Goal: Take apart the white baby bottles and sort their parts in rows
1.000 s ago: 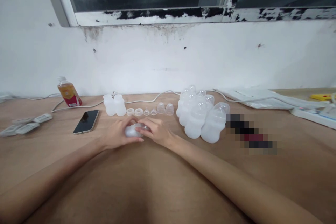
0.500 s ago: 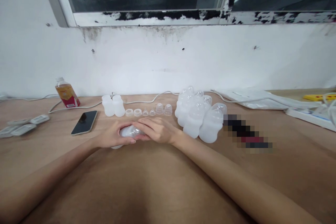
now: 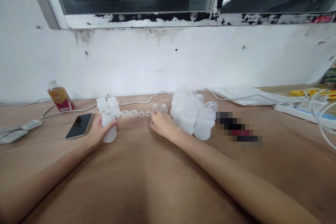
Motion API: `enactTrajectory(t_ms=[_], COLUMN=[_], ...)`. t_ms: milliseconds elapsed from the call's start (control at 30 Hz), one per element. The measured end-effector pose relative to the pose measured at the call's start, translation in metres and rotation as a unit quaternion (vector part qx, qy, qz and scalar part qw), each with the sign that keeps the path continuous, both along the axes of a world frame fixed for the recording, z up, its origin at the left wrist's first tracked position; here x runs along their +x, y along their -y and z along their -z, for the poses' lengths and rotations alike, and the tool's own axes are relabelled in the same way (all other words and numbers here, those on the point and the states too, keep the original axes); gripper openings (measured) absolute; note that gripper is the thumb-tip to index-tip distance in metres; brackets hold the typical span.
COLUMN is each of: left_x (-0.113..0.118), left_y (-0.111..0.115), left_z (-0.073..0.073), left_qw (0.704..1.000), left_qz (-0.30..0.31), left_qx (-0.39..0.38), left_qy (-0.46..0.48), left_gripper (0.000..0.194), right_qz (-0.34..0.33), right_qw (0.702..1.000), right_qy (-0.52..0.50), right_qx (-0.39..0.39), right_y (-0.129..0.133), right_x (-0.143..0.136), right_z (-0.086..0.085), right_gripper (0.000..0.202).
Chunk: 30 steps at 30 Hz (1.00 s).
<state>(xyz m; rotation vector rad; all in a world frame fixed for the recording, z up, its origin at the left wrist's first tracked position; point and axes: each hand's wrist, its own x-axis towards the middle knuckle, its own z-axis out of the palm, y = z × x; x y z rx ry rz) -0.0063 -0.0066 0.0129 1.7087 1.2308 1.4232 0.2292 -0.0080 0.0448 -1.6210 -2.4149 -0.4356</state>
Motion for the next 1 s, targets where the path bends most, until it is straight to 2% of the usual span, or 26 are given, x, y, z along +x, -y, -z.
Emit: enactTrajectory(t_ms=[67,200,433,567,733,833,900,933,1000], left_x=[0.004,0.006,0.006,0.008,0.009,0.009,0.010,0.011,0.013], left_y=[0.003,0.006,0.005,0.007,0.007,0.007,0.009,0.011,0.017], left_z=[0.005,0.009,0.008,0.008,0.008,0.004,-0.001,-0.004,-0.009], left_qw=[0.999,0.995,0.994,0.993,0.988,0.984,0.972,0.962,0.930], left_qz=[-0.012,0.027,0.032,0.076,0.096,0.064,0.038,0.032,0.042], left_qx=[0.020,0.009,0.013,-0.008,-0.016,0.013,0.040,0.051,0.069], left_qy=[-0.045,-0.100,-0.105,-0.095,-0.116,-0.165,-0.227,-0.267,-0.359], left_gripper=[0.042,0.043,0.046,0.049,0.044,0.047,0.051,0.052,0.050], right_qz=[0.020,0.030,0.045,0.060,0.048,-0.023,-0.111,-0.151,-0.196], right_qw=[0.999,0.997,0.991,0.991,0.990,0.981,0.967,0.954,0.910], right_qy=[0.022,0.044,0.038,0.029,-0.025,-0.111,-0.202,-0.255,-0.348], right_qx=[-0.023,0.058,0.116,0.114,0.130,0.159,0.106,0.043,-0.114], right_y=[-0.004,-0.013,-0.021,-0.023,-0.027,-0.018,-0.006,0.001,0.012], right_x=[0.001,0.007,0.011,0.012,0.016,0.007,-0.005,-0.012,-0.024], right_z=[0.010,0.022,0.026,0.027,0.030,0.025,0.019,0.017,0.014], right_gripper=[0.027,0.026,0.034,0.035,0.033,0.037,0.045,0.050,0.051])
